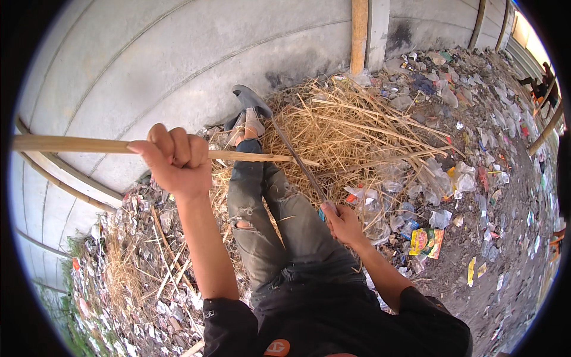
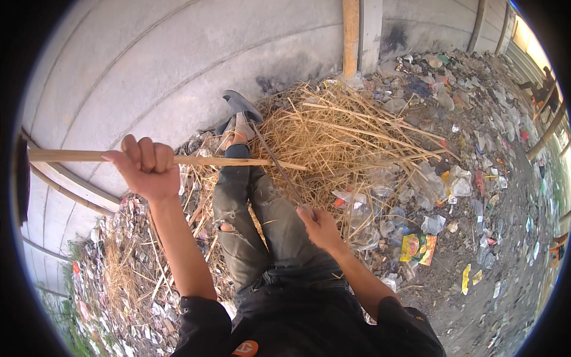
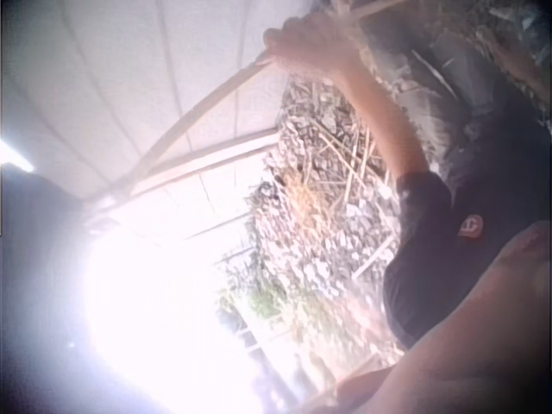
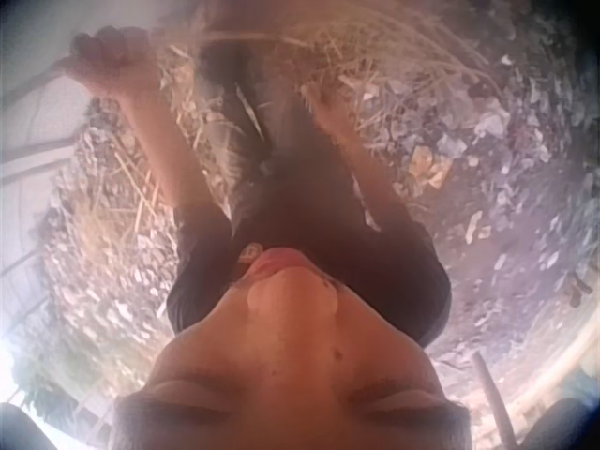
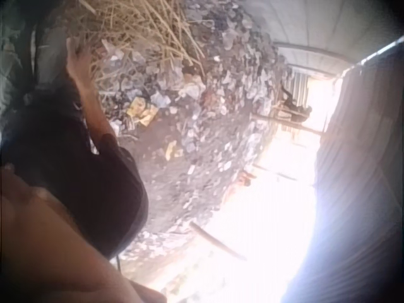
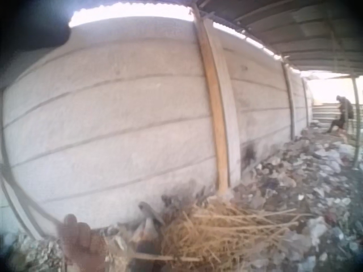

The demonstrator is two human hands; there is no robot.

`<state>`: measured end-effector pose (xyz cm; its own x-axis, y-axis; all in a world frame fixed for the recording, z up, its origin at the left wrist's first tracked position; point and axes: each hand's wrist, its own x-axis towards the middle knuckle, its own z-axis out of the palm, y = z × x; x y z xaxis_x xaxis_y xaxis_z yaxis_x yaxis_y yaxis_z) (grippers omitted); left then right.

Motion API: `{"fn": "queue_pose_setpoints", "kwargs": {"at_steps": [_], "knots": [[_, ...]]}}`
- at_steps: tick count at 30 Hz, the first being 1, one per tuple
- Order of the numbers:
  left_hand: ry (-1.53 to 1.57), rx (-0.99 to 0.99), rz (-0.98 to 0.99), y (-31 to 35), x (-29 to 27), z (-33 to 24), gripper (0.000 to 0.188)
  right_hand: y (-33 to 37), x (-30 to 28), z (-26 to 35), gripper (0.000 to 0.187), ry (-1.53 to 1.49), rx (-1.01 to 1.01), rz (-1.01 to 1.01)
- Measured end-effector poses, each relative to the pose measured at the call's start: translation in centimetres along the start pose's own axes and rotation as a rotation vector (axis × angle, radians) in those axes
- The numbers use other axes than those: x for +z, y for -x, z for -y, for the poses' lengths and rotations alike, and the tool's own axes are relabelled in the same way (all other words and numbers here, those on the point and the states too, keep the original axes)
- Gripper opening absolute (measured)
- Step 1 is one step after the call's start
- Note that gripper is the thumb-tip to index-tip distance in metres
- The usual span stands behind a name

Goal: The person sits on a pile of straw and debris while using a knife to peel the outer layer off a long bamboo stick. They hold the stick with one hand and scrape the blade along its length to remove the skin, occasionally adjusting their grip.

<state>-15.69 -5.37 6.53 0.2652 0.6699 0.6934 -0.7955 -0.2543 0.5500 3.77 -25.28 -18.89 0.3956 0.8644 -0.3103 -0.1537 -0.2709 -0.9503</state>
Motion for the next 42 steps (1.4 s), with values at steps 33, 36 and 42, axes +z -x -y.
{"fn": "queue_pose_setpoints", "kwargs": {"at_steps": [33,36,42], "knots": [[-0.196,-0.101,0.040,-0.1,5.9,10.6,0.060,0.4,-5.4,-2.0,0.054,-0.212,0.075,-0.237],[-0.191,-0.120,0.068,-0.2,6.1,11.7,0.060,0.3,-5.8,-1.9,0.055,-0.212,0.073,-0.248],[-0.153,-0.264,0.119,-0.1,4.1,15.4,0.066,-0.4,-7.1,1.6,0.061,-0.070,-0.062,-0.248]]}}
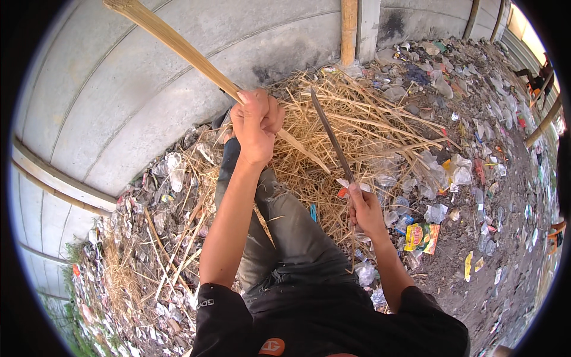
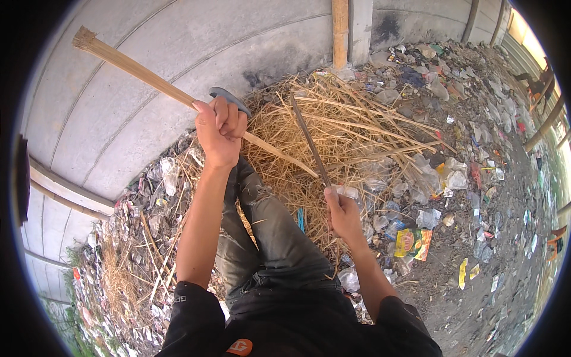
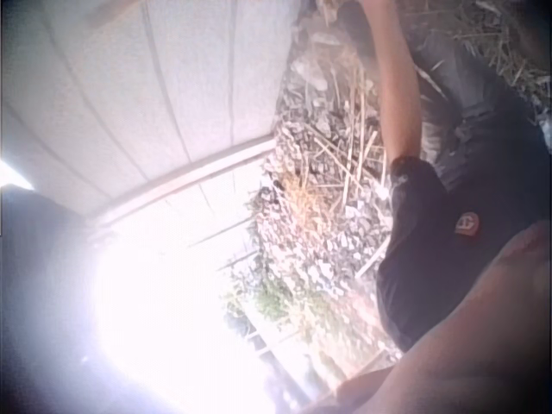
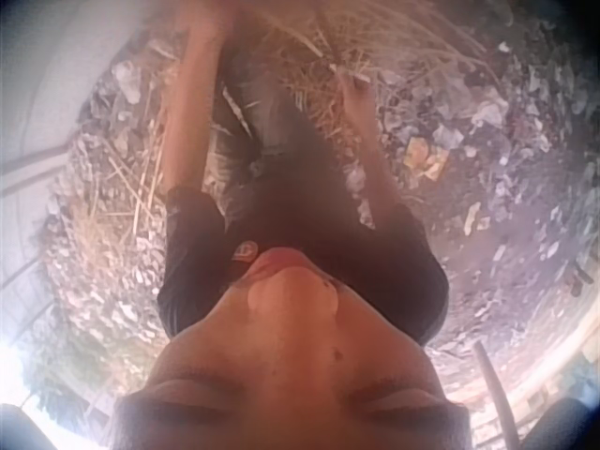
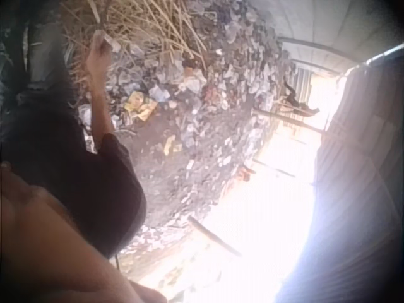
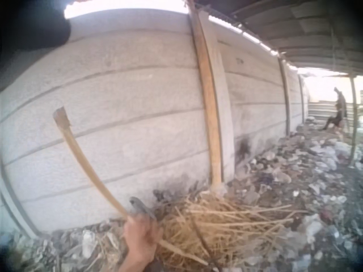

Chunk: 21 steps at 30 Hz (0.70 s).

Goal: The person sits on a pile of straw and debris while using a knife to peel the outer layer off a long bamboo stick. They hold the stick with one hand and scrape the blade along its length to remove the skin, occasionally adjusting their grip.

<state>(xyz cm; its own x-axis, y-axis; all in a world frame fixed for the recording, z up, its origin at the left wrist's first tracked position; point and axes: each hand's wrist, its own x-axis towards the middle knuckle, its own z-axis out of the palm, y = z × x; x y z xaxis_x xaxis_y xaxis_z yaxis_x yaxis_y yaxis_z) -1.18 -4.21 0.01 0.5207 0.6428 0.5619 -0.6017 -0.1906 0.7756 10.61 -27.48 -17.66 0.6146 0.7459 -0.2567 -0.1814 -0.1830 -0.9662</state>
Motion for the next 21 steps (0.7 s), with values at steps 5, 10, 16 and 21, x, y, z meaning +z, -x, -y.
{"fn": "queue_pose_setpoints", "kwargs": {"at_steps": [5,10,16,21], "knots": [[0.087,-0.080,-0.087,-0.8,-1.2,0.0,0.075,1.9,-0.9,8.1,0.056,-0.201,-0.261,-0.033],[-0.063,-0.016,-0.220,-0.7,-0.5,0.7,0.074,4.7,0.3,8.9,0.050,-0.614,-0.471,0.104],[-0.084,0.099,-0.248,0.0,-0.5,2.8,0.067,2.9,0.0,-4.8,0.054,-0.012,0.240,0.068],[-0.129,0.103,-0.287,-0.8,-1.2,2.8,0.067,1.9,0.1,4.4,0.052,-0.199,0.017,0.012]]}}
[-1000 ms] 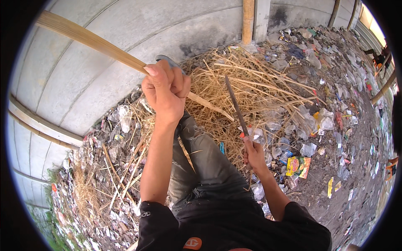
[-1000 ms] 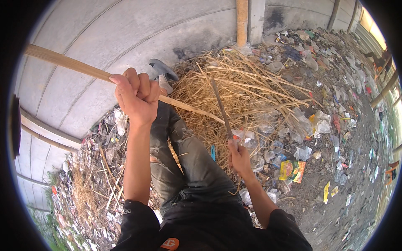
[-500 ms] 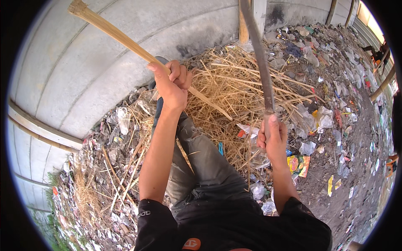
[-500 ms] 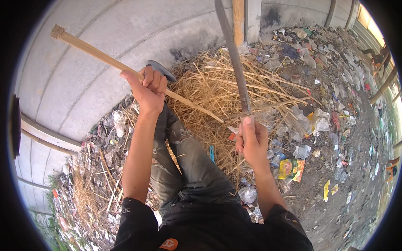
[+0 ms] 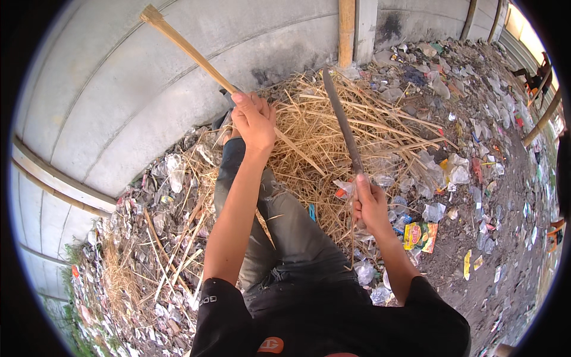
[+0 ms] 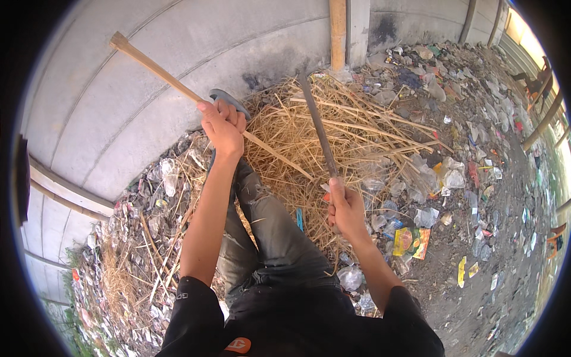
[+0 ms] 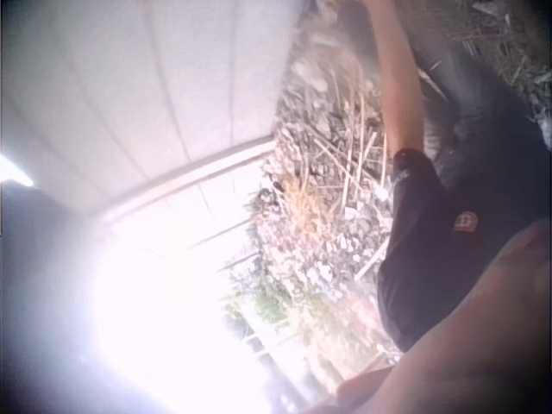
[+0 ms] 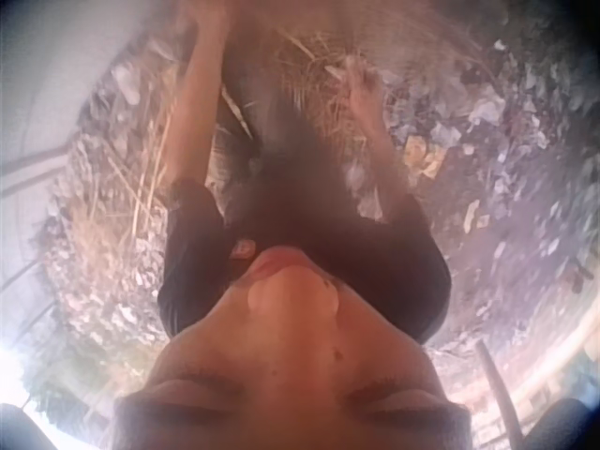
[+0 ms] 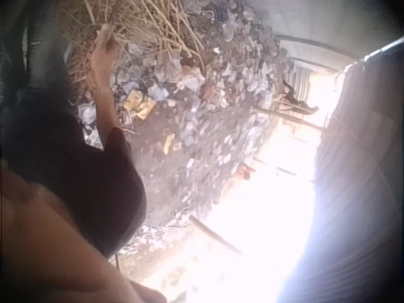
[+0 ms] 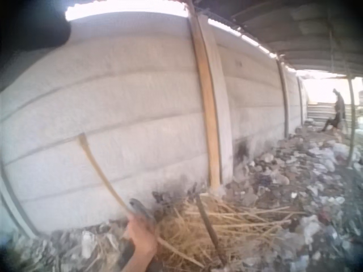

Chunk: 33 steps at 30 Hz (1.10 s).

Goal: The person sits on a pile of straw and debris while using a knife to peel the outer layer off a long bamboo stick. They hold the stick with one hand and scrape the blade along its length to remove the skin, occasionally adjusting their grip.

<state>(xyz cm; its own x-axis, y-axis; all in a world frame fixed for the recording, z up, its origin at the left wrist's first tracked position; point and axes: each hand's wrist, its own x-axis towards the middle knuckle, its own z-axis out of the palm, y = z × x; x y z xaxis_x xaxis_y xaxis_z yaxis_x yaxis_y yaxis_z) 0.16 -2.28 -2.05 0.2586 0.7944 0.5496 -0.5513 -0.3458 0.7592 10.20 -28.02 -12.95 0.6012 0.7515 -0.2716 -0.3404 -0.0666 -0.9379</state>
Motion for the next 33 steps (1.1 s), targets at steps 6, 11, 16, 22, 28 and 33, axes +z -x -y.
{"fn": "queue_pose_setpoints", "kwargs": {"at_steps": [6,11,16,22,28,33], "knots": [[0.016,-0.026,0.125,0.2,2.2,0.4,0.067,3.2,1.1,2.2,0.046,-0.282,-0.653,0.057],[0.030,-0.057,0.189,0.1,3.2,1.2,0.069,1.9,-4.5,-12.1,0.047,0.247,0.240,-0.068],[0.078,-0.185,0.203,-0.6,1.0,1.3,0.072,2.2,-7.2,-8.5,0.053,0.134,0.326,-0.134],[0.159,-0.282,0.357,-1.1,0.2,1.3,0.074,2.6,-1.2,2.7,0.054,-0.289,-0.441,-0.065],[0.223,-0.322,0.394,-0.7,0.7,1.0,0.074,1.0,-2.3,-13.9,0.047,0.090,-0.081,-0.074],[0.326,-0.393,0.367,0.7,-2.6,1.5,0.076,-0.9,-1.0,-3.4,0.052,0.035,0.111,-0.120]]}}
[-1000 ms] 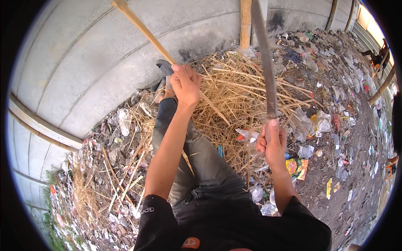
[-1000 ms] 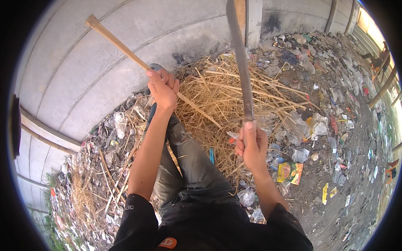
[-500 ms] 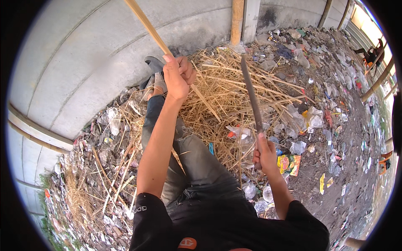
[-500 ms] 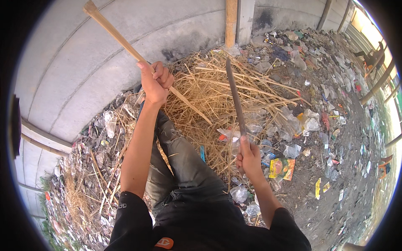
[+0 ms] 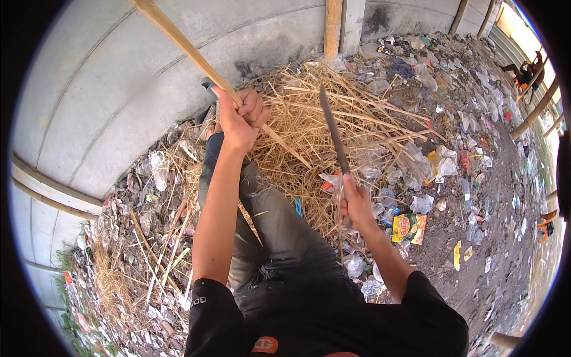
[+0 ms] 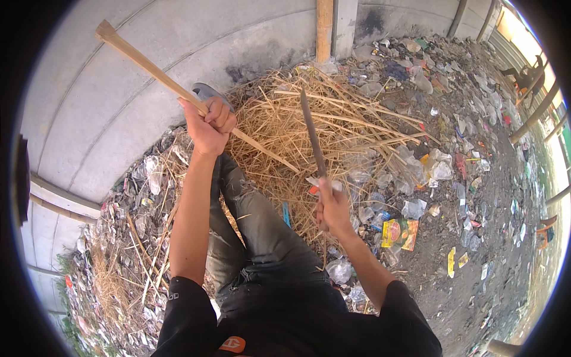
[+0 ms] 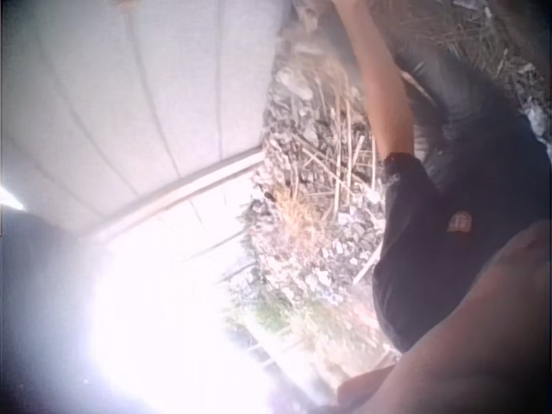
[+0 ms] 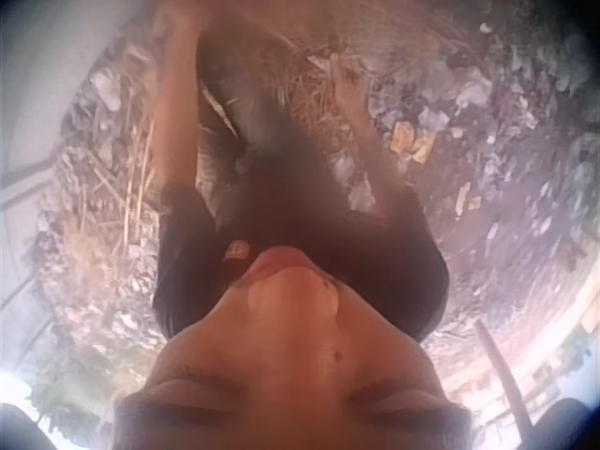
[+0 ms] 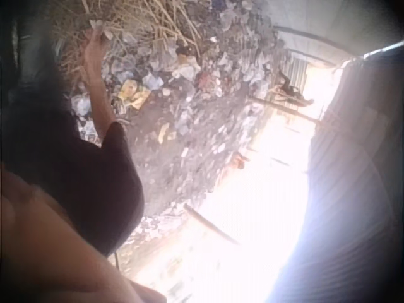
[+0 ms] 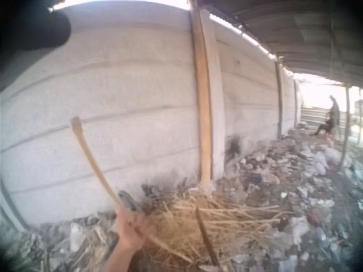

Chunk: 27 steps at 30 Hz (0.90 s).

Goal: The person sits on a pile of straw and debris while using a knife to peel the outer layer off a long bamboo stick. They hold the stick with one hand and scrape the blade along its length to remove the skin, occasionally adjusting their grip.

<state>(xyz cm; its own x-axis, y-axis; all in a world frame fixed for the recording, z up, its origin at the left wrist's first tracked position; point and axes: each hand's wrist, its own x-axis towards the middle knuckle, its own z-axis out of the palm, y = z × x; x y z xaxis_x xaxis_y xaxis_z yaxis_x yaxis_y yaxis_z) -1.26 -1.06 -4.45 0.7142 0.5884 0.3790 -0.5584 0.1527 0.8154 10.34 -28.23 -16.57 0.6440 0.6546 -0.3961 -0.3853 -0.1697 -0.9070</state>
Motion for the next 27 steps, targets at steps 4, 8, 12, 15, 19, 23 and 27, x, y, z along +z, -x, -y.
{"fn": "queue_pose_setpoints", "kwargs": {"at_steps": [4,8,12,15,19,23,27], "knots": [[-0.042,0.015,0.014,-1.0,0.0,-1.4,0.077,2.2,0.7,9.1,0.049,-0.284,-0.511,0.086],[-0.005,-0.001,0.053,-1.4,0.3,-1.1,0.076,2.2,1.8,3.8,0.046,-0.356,-1.058,0.109],[-0.173,-0.145,0.077,-0.9,1.7,-1.3,0.076,2.5,-2.7,-11.5,0.052,0.293,0.303,0.101],[-0.042,-0.027,0.155,0.1,0.4,-1.2,0.076,3.5,-0.7,-6.6,0.054,0.122,0.164,-0.053],[0.011,-0.037,0.121,-0.1,0.2,-1.2,0.076,3.3,0.6,3.4,0.054,-0.163,-0.256,-0.037],[0.005,-0.040,0.176,-0.7,1.0,-0.9,0.076,4.6,0.9,6.8,0.046,-0.352,-0.790,0.029],[-0.018,-0.068,0.194,-1.2,2.0,-0.6,0.075,1.2,-1.2,-10.3,0.051,0.066,-0.674,0.016]]}}
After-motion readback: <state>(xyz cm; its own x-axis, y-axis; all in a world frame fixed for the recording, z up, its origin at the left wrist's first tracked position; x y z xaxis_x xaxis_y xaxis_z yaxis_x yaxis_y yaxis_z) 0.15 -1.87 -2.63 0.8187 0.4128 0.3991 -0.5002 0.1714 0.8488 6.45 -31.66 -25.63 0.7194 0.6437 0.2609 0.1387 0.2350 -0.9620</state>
